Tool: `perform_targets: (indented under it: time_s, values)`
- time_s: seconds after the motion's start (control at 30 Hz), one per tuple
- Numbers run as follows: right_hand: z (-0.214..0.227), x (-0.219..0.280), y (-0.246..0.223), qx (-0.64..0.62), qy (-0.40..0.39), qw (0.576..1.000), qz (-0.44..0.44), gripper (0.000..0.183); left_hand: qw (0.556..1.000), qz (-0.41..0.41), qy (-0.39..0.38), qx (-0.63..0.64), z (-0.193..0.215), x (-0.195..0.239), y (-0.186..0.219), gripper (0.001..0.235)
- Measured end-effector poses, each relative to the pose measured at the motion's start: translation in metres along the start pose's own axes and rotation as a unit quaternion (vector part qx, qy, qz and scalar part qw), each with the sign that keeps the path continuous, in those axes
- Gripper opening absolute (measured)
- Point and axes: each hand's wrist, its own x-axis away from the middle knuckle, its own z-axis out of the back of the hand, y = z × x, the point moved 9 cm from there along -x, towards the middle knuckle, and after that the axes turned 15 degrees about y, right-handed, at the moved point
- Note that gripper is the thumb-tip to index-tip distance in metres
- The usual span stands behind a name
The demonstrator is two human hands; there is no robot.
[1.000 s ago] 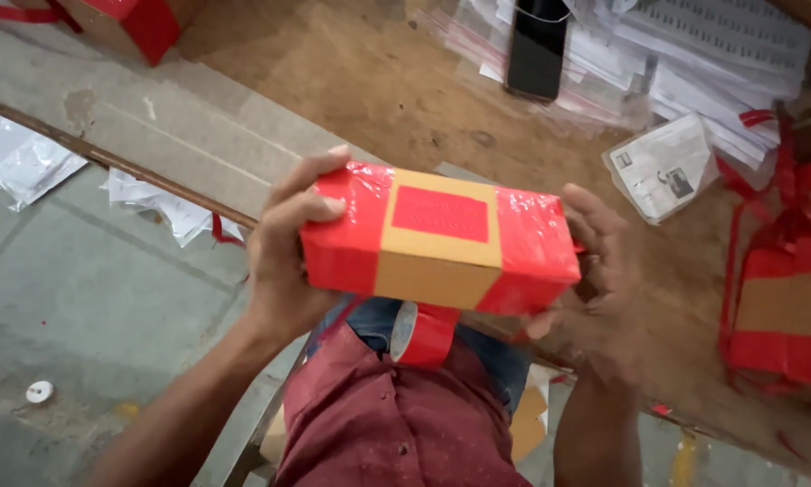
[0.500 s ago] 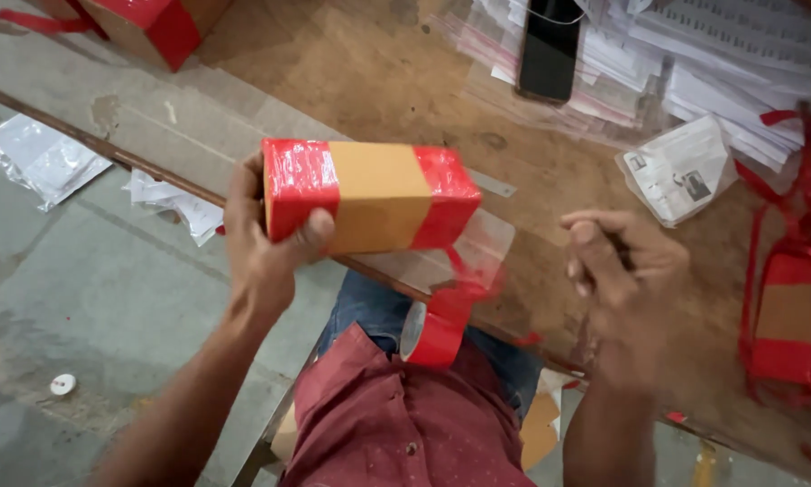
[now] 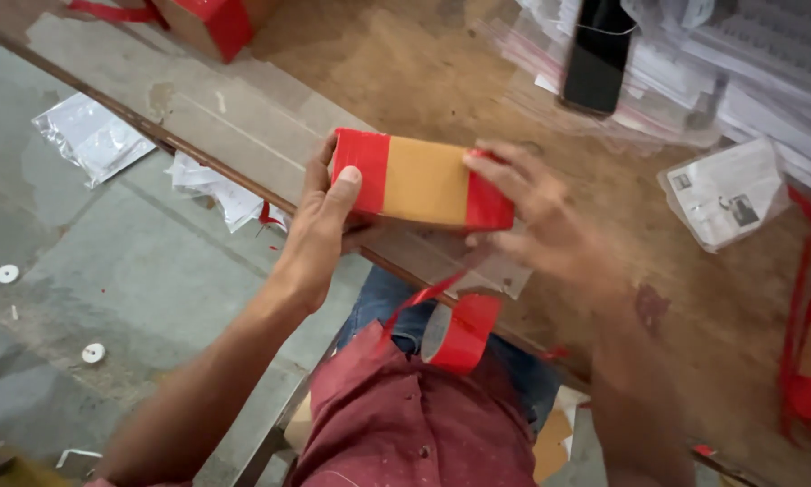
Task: The person wraps red tape around small cardboard boxes on a wooden workbench, pulling tape from a roll, cutting it with a small blade, and pressing it around each box. Finished taped boxes are stacked in a pile at the end of the bench.
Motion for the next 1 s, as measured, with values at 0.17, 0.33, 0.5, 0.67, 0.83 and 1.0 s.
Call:
perform_targets:
  time_s: [0.17,0.33,0.5,0.67,0.83,1.0]
  values:
    - [0.014,-0.019,0.004,-0.034,0.066,0.996,0.05,0.078,0.898,-0.285,0.017,-0.335,0.015,0.003,0.014,0.076]
    - [0.026,0.009,-0.008,0.088,0.143,0.986,0.001,0.067,0.758,-0.516,0.057,-0.396,-0.007,0.045,0.064,0.068]
    - [0.022,0.072,-0.031,0.091,0.139,0.984,-0.072,0.049,0.659,-0.614,-0.009,-0.434,-0.024,0.065,0.046,0.058]
    - [0.033,0.126,-0.03,0.14,0.217,0.955,-0.149,0.037,0.66,-0.64,0.036,-0.391,-0.023,0.071,0.045,0.048]
    - [0.04,0.155,-0.022,0.163,0.252,0.932,-0.202,0.029,0.666,-0.638,0.052,-0.383,-0.027,0.073,0.048,0.033]
    - [0.036,0.112,0.008,0.234,0.176,0.945,-0.147,0.048,0.656,-0.636,0.07,-0.401,-0.034,0.075,0.048,0.023]
